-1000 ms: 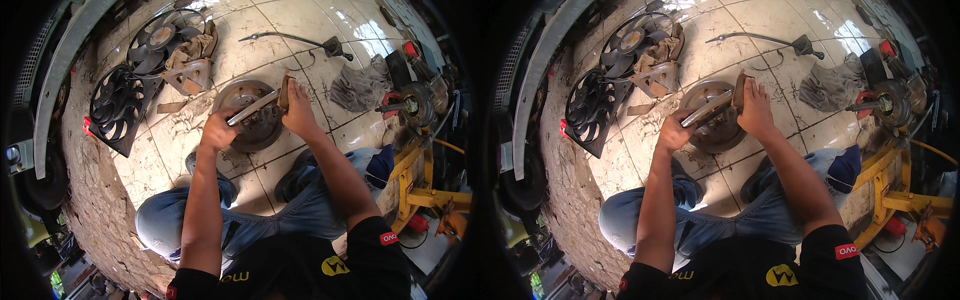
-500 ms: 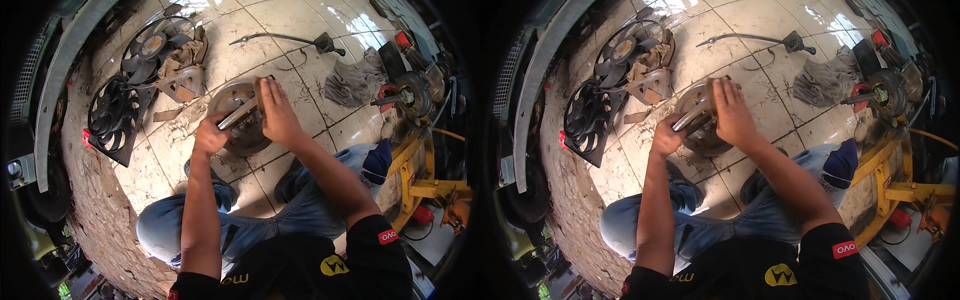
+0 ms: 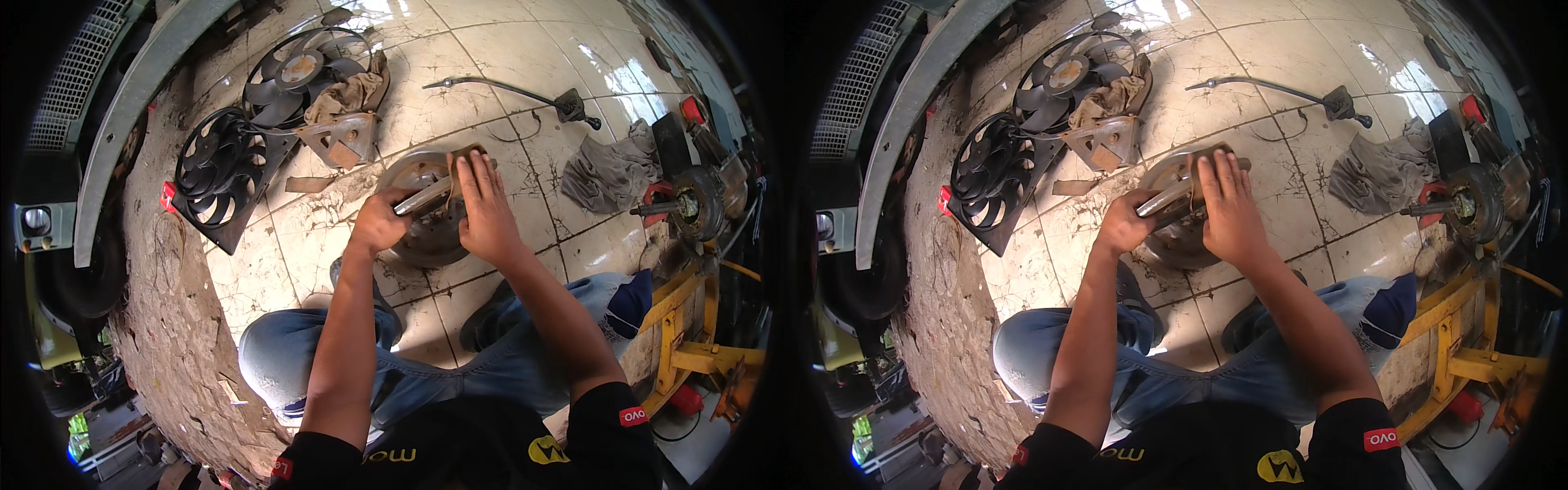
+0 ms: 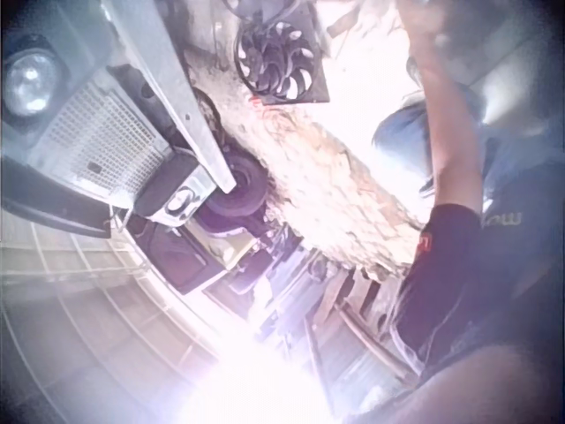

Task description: The person sits on the floor and uses a metal tool to scrape the inside surface of a brake drum. They repeatedly rotate the drum and scrape different sections to remove debris or rust.

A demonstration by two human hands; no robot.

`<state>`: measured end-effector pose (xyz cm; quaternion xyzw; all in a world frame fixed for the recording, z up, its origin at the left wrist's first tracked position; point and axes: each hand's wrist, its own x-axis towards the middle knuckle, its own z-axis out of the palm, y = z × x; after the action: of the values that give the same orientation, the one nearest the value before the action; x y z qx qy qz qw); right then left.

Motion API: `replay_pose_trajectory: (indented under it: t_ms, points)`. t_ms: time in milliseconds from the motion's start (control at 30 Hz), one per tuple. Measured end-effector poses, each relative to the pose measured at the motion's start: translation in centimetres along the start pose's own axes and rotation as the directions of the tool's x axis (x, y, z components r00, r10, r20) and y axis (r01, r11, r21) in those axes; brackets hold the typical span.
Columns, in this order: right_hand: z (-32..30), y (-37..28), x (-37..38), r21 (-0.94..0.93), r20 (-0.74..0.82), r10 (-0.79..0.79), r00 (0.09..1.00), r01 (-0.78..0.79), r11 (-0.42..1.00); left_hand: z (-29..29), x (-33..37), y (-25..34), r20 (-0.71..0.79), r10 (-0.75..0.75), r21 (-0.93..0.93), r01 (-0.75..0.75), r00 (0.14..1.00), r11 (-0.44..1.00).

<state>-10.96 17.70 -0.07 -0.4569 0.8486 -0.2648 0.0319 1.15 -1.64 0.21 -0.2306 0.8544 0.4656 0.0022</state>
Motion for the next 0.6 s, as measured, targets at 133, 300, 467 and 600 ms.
replay_pose_trajectory:
  t_ms: [133, 300, 467, 600]
  points:
    - [-0.4, 1.9, 0.5, -0.022, 0.047, -0.011, 0.999, 0.012, 1.000, -0.1, 0.0, 0.2, -0.010, -0.035, -0.014, 0.035, 0.999, 0.999]
    - [0.6, 2.4, 0.6, 0.163, 0.038, 0.130, 0.991, -0.134, 0.977, -0.1, 0.2, -0.2, -0.033, -0.054, 0.072, 0.056, 0.998, 0.996]
    - [-0.3, 0.8, 0.9, 0.088, 0.005, -0.061, 0.998, 0.060, 0.994, 0.8, -0.2, -0.4, 0.013, 0.052, 0.067, -0.053, 0.999, 0.996]
    - [-0.3, 2.4, -0.1, 0.149, 0.047, 0.033, 0.998, -0.040, 0.988, 0.0, -0.7, 4.7, 0.101, -0.125, 0.154, 0.109, 0.987, 0.982]
